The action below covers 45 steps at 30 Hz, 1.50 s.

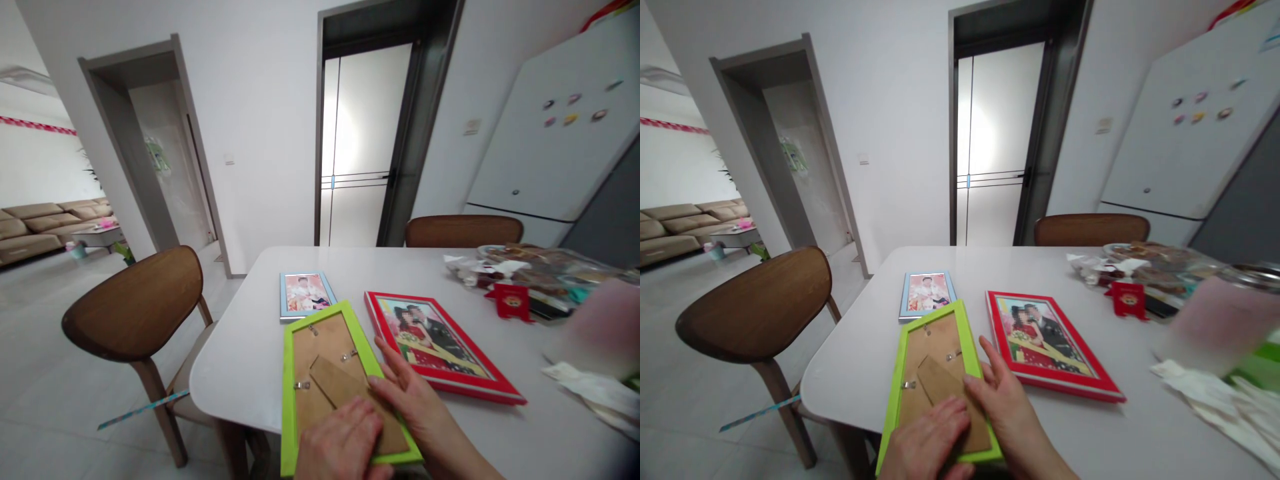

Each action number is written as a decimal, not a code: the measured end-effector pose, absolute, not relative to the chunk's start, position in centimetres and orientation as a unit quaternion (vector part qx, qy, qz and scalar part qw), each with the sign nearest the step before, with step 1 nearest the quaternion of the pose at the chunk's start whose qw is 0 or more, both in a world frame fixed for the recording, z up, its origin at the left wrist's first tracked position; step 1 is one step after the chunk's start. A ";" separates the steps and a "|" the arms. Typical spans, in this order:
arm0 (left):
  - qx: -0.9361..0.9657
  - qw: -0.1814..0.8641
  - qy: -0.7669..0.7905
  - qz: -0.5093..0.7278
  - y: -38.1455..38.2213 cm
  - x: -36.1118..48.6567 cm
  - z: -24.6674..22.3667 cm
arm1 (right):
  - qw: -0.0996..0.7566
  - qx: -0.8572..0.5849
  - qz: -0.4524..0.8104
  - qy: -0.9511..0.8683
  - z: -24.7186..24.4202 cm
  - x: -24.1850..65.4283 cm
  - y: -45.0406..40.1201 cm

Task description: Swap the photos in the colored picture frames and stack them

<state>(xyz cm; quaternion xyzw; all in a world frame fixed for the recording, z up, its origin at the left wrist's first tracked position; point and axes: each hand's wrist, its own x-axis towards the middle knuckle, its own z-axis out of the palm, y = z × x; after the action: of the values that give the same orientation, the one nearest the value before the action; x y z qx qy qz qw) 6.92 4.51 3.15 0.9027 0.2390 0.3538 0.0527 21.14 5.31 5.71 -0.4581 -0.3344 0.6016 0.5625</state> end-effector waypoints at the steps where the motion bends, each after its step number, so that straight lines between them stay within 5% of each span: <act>1: 0.906 0.065 0.271 0.319 4.8 6.8 2.7 | 0.554 -0.466 0.598 -0.344 4.8 21.5 5.6; 8: 0.799 0.098 0.551 0.218 8.3 2.7 -0.5 | 0.421 -0.590 0.434 -0.535 0.0 23.3 6.9; 18: 0.777 0.133 0.554 0.268 8.8 1.6 -2.4 | 0.217 -0.630 0.166 -0.727 1.3 23.5 7.5; 45: 0.776 0.126 0.550 0.280 9.1 1.4 -2.0 | 0.175 -0.603 0.014 -0.778 0.6 16.9 15.4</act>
<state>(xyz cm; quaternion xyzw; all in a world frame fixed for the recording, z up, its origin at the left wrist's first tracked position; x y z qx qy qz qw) 1.44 9.07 -2.02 0.7764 0.5501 0.2805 0.1259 16.88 15.40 0.57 -0.6025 -0.7785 0.0139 0.1754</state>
